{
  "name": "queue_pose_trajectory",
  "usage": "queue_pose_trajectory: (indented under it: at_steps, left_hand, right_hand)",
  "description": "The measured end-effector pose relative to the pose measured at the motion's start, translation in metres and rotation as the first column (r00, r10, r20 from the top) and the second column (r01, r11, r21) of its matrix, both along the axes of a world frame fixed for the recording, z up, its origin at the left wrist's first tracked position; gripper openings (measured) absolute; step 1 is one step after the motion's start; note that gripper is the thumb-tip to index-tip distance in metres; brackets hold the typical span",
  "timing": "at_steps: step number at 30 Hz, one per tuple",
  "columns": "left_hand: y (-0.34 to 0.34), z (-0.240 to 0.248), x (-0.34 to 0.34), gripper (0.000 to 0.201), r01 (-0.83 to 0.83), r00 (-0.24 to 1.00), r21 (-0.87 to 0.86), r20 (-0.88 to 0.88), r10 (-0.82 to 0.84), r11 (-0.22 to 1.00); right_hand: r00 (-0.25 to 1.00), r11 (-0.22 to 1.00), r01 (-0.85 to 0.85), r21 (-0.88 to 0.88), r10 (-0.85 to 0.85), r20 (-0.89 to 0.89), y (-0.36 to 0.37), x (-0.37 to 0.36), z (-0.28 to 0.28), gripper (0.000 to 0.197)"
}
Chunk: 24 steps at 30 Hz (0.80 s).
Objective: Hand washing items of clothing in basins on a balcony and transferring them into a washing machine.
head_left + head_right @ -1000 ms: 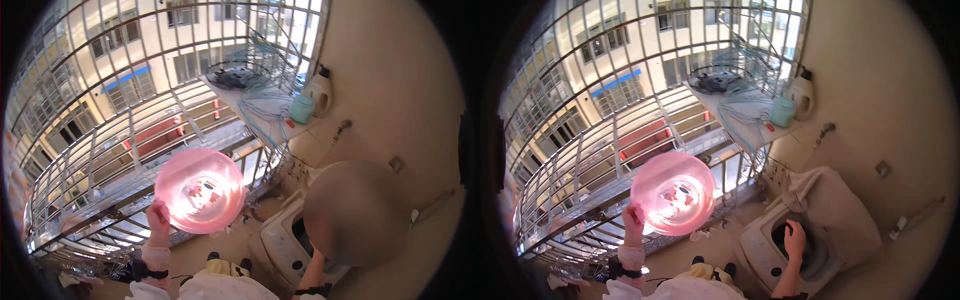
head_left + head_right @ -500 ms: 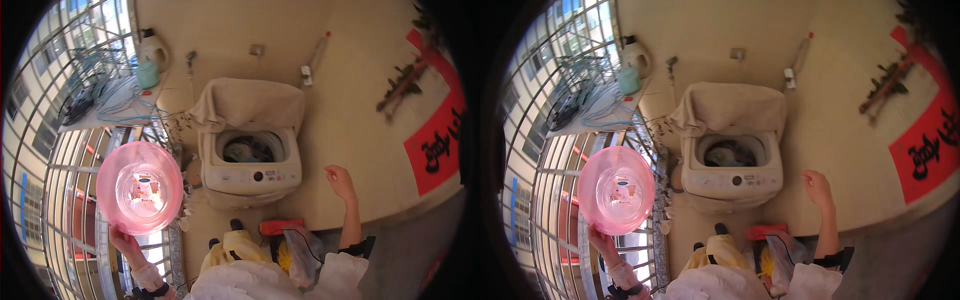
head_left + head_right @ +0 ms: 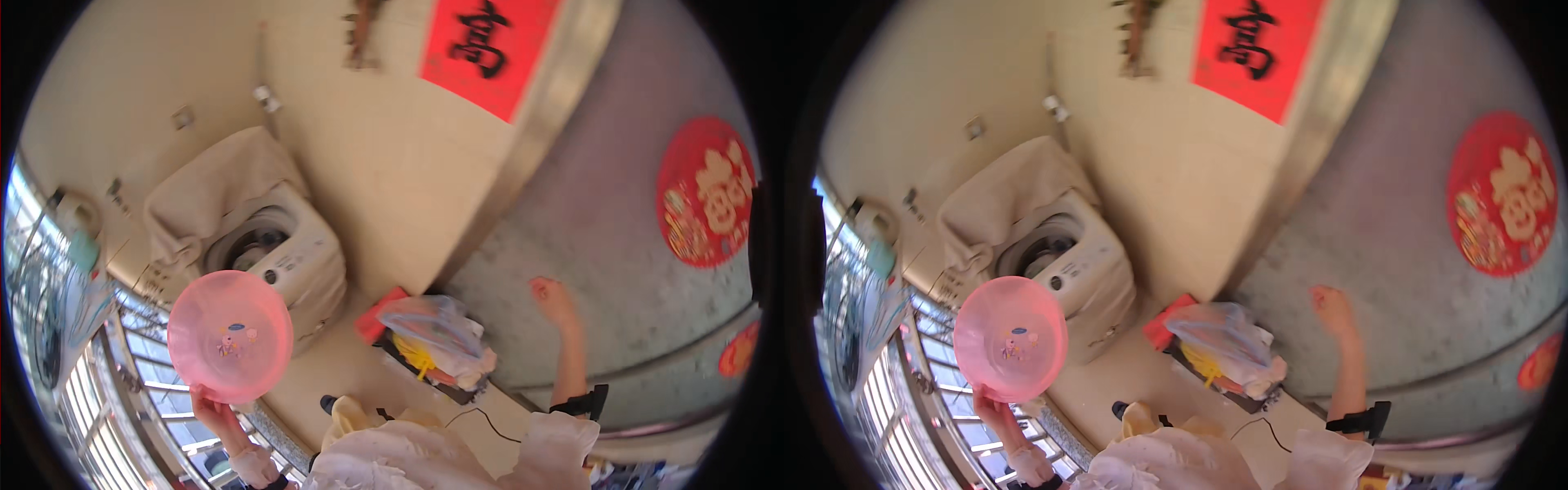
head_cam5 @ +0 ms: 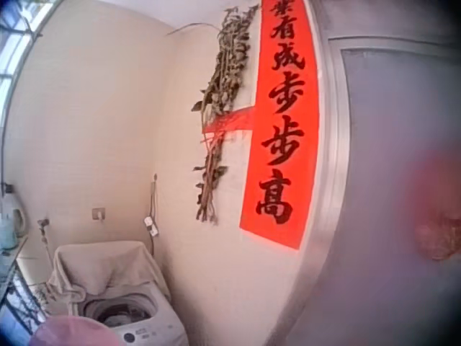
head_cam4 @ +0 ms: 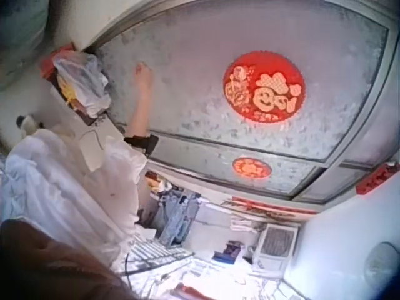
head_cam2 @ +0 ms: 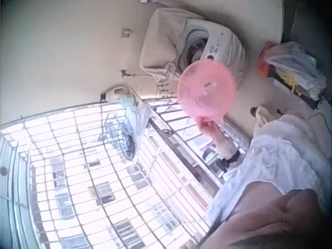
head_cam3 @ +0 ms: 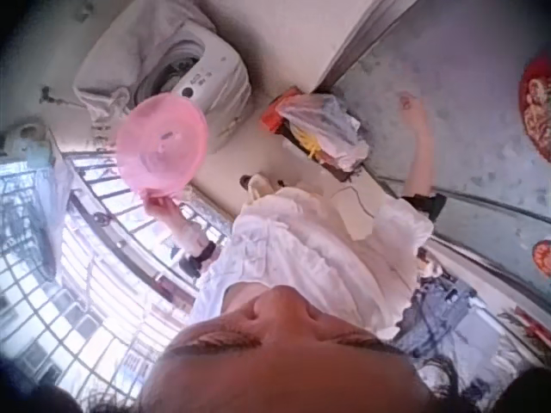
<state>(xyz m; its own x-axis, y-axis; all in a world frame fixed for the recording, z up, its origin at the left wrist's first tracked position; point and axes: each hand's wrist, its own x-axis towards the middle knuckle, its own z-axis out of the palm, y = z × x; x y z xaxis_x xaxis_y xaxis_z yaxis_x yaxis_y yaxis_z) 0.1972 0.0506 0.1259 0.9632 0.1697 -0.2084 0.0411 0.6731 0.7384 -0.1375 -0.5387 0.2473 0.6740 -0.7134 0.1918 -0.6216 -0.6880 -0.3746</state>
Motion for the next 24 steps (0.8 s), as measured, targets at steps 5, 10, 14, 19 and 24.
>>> queue_pose_trajectory:
  at_steps: [5, 10, 14, 19, 24]
  left_hand:
    - [-0.1, -0.004, -0.042, 0.029, 0.259, 0.966, 0.027, 0.007, -0.259, 0.966]
    - [-0.183, -0.052, -0.08, 0.021, 0.754, 0.655, -0.123, 0.216, -0.724, 0.645]
    - [-0.307, -0.011, -0.195, 0.011, 0.674, 0.726, -0.104, -0.088, -0.682, 0.731]
    - [-0.413, -0.008, -0.309, 0.01, 0.919, 0.368, -0.086, -0.165, -0.915, 0.384]
    - [-0.479, -0.046, -0.417, 0.015, 0.988, -0.019, -0.151, -0.218, -0.976, 0.015]
  right_hand:
    - [0.962, 0.952, 0.273, 0.136, -0.273, -0.021, -0.004, -0.171, -0.049, 0.017]
    - [0.923, 0.911, 0.377, 0.168, -0.384, 0.006, 0.022, -0.316, -0.098, 0.019]
    - [0.863, 0.842, 0.489, 0.227, -0.505, 0.013, 0.062, -0.405, -0.123, 0.019]
    - [0.72, 0.68, 0.62, 0.391, -0.692, 0.061, 0.111, -0.479, -0.148, 0.019]
    - [0.65, 0.607, 0.483, 0.631, -0.732, 0.206, 0.159, -0.536, -0.213, 0.021]
